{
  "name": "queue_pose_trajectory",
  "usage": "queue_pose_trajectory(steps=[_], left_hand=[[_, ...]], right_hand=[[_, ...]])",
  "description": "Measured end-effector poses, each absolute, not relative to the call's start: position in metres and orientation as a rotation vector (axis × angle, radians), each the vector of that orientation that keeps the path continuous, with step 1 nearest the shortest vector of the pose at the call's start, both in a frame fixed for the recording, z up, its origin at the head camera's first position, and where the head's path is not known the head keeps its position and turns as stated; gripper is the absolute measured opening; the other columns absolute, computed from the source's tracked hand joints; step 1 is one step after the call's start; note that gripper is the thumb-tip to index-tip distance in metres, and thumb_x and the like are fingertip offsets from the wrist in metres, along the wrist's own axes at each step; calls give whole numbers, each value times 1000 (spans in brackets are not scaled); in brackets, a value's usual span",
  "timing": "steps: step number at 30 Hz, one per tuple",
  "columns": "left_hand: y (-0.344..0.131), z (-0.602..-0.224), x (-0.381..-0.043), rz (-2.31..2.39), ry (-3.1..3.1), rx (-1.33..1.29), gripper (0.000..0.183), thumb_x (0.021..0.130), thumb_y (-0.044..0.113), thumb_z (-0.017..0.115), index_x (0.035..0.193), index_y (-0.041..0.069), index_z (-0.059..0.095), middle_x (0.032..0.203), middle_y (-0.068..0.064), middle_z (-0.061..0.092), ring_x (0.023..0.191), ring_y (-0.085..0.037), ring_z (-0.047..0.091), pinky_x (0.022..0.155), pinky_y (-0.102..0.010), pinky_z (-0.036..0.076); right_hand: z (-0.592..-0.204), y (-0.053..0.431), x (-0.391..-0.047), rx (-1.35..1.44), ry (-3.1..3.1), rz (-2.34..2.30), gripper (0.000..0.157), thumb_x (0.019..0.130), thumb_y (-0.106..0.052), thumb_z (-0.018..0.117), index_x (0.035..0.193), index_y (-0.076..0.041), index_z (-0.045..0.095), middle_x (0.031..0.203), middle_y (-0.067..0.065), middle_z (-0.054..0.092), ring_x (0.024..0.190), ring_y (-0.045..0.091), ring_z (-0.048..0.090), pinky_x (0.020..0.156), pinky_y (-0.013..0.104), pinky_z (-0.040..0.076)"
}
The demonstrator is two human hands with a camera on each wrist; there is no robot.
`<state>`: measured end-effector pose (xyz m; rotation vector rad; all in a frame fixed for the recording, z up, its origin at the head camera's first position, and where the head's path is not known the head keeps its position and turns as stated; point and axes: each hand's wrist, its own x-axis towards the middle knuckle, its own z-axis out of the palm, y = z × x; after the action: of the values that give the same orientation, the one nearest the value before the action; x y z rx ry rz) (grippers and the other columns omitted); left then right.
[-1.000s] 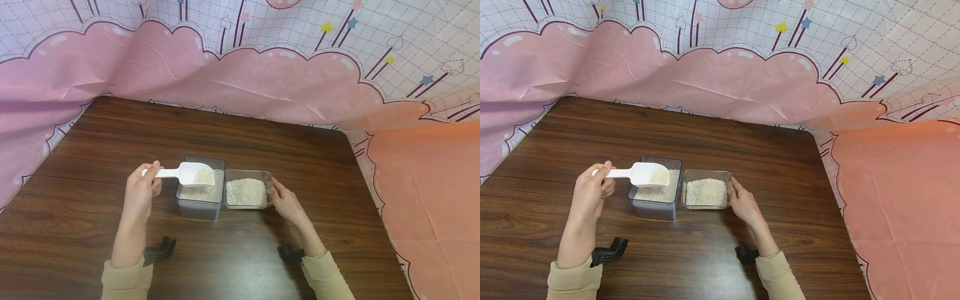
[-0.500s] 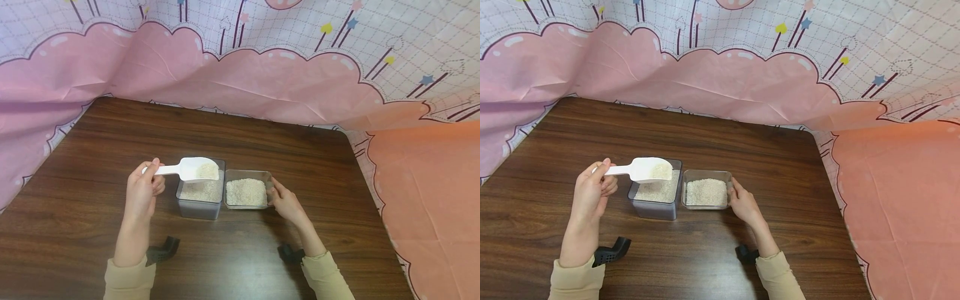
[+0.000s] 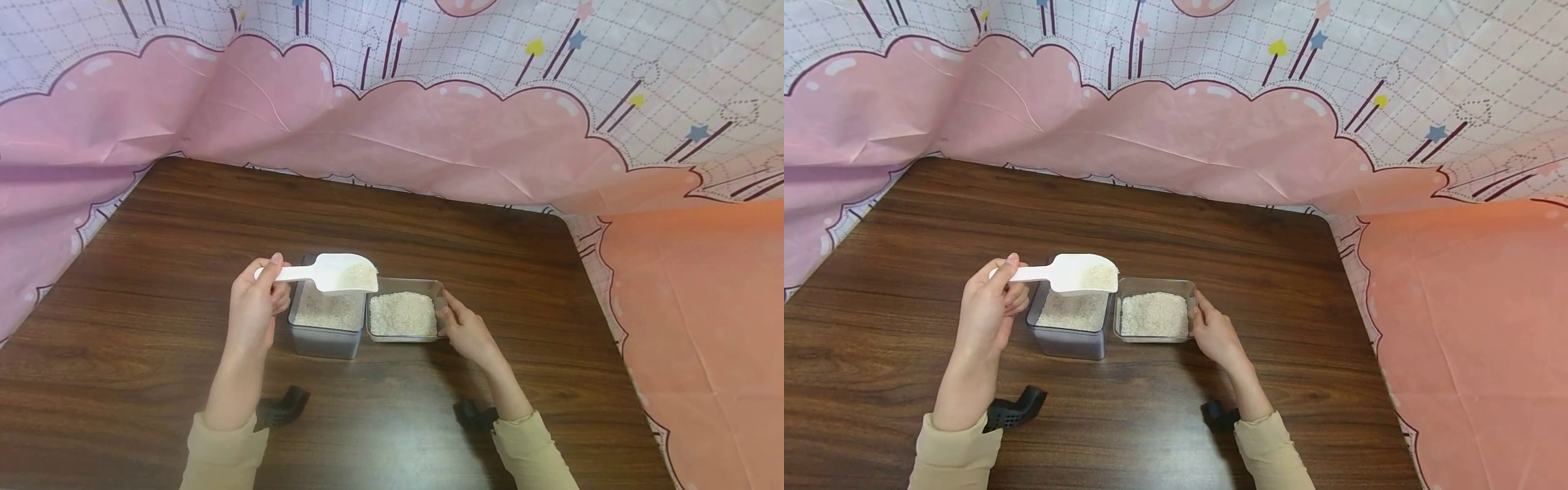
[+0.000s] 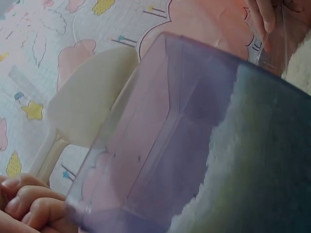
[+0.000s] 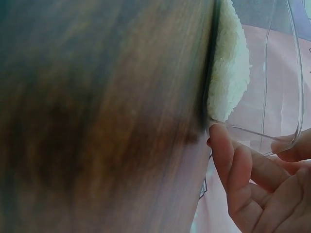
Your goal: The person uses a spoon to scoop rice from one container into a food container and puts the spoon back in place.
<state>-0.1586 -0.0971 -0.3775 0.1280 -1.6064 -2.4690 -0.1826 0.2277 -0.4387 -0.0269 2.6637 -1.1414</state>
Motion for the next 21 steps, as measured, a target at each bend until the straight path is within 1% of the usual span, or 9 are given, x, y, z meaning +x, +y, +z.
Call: queue_pose_trajectory(steps=[7,10,15,21], left_hand=[[-83,-368,-168,-2388,-1748,119,22,104,15,47,87,2,53,47,7,33,41,-5,25,43,-20,17],[-77,-365,-173,-2318,-1857,96,23,104,17,46,92,-1,54,47,8,31,41,-4,24,42,-17,18],[-67,-359,-180,-2170,-2062,26,26,103,19,47,95,-5,55,46,8,28,39,-4,21,39,-17,17],[-53,-352,-184,-1891,-2302,-71,25,102,19,50,92,-2,59,54,2,39,44,-6,30,42,-21,24]], right_hand=[[-438,227,-181,-30,2672,-1130,50,106,-20,38,154,-8,26,126,17,64,84,22,67,63,30,50],[-438,227,-181,-32,2680,-1127,50,106,-20,38,154,-8,27,125,18,64,83,22,68,62,30,50],[-437,227,-181,-36,2669,-1136,50,106,-19,38,154,-7,26,125,18,64,83,23,67,61,30,49],[-436,226,-181,-41,2675,-1129,50,106,-19,37,153,-5,27,125,18,64,82,23,67,62,30,50]])
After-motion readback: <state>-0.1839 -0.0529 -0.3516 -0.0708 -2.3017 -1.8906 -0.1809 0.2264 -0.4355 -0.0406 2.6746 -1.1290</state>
